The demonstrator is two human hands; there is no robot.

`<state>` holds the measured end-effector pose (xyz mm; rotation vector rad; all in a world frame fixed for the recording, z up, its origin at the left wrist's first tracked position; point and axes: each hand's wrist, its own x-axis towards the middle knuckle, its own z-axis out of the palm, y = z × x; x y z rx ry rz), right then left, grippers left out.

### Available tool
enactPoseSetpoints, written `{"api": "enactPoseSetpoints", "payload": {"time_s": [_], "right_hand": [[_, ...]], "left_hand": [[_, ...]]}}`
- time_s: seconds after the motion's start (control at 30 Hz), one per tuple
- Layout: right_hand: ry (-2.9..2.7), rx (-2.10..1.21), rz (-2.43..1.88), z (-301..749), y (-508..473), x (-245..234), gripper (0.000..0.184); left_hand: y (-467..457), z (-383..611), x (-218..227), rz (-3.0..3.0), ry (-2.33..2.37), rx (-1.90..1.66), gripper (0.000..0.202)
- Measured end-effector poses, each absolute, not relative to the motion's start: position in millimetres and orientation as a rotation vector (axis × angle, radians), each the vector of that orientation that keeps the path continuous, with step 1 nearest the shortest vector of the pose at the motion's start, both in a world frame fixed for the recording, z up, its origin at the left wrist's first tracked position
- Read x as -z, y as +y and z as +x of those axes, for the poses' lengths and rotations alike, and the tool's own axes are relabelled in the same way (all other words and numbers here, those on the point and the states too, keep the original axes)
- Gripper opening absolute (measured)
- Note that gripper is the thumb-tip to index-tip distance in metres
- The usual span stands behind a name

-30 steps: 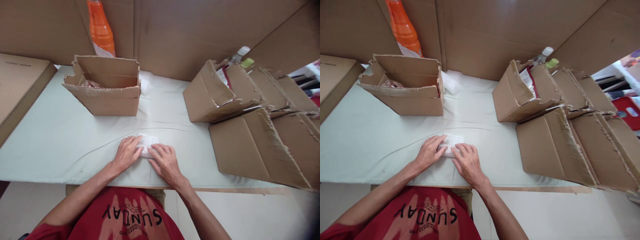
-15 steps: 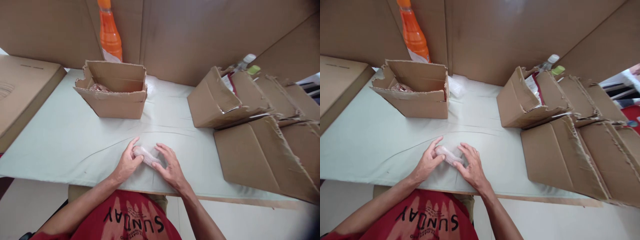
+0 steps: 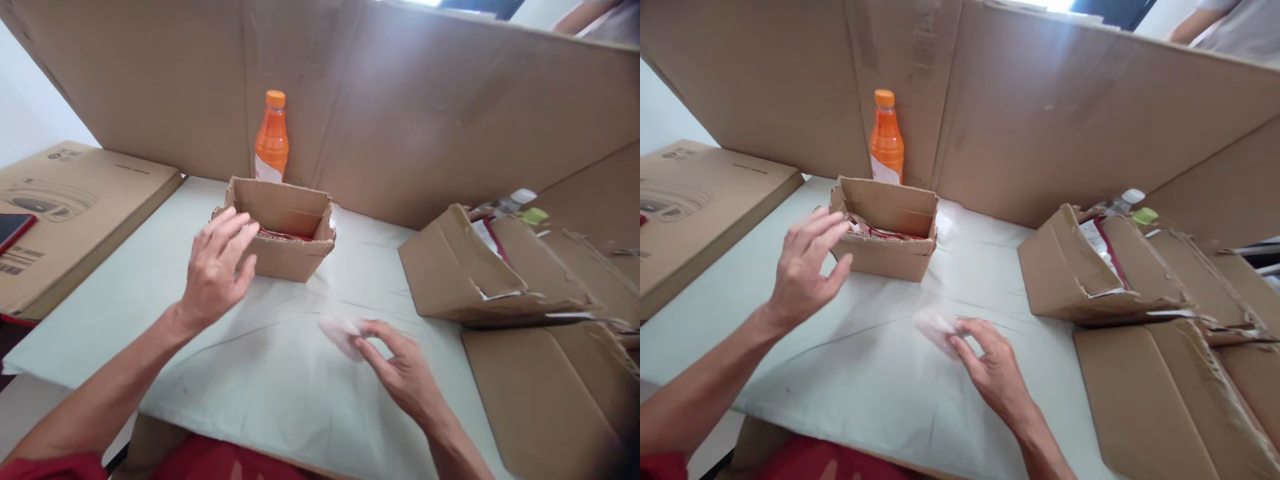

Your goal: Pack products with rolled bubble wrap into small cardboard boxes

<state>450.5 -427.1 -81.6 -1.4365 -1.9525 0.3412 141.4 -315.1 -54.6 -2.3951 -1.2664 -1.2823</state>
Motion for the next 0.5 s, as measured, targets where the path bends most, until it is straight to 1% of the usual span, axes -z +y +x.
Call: {"api": "enactPoseSetpoints", "payload": {"time_s": [0.07,0.17,0.2,0.27,0.33,0.5], "right_hand": [[-1.949,-0.160,-1.405,450.7,-406.4,49.4,0.009],[-1.971,0.171,-1.287,434.9,-364.5,0.3,0.005],[-2.010,0.278,-1.250,425.3,-347.4,-13.1,0.005],[-2.167,0.443,-1.222,401.2,-309.4,-31.0,0.013],[-2.416,0.528,-1.285,374.5,-269.6,-35.4,0.022],[-2.981,0.510,-1.491,323.6,-196.8,-7.6,0.021]], "left_hand": [[-295.3,134.1,51.4,-2.343,-1.197,1.188,0.041],[-289.6,131.9,62.2,-2.349,-1.100,1.146,0.036],[-291.7,132.3,66.6,-2.349,-1.094,1.151,0.036],[-296.8,133.1,72.7,-2.345,-1.097,1.177,0.035],[-299.7,133.2,74.1,-2.345,-1.100,1.200,0.036],[-296.3,130.7,70.9,-2.386,-1.116,1.226,0.035]]}}
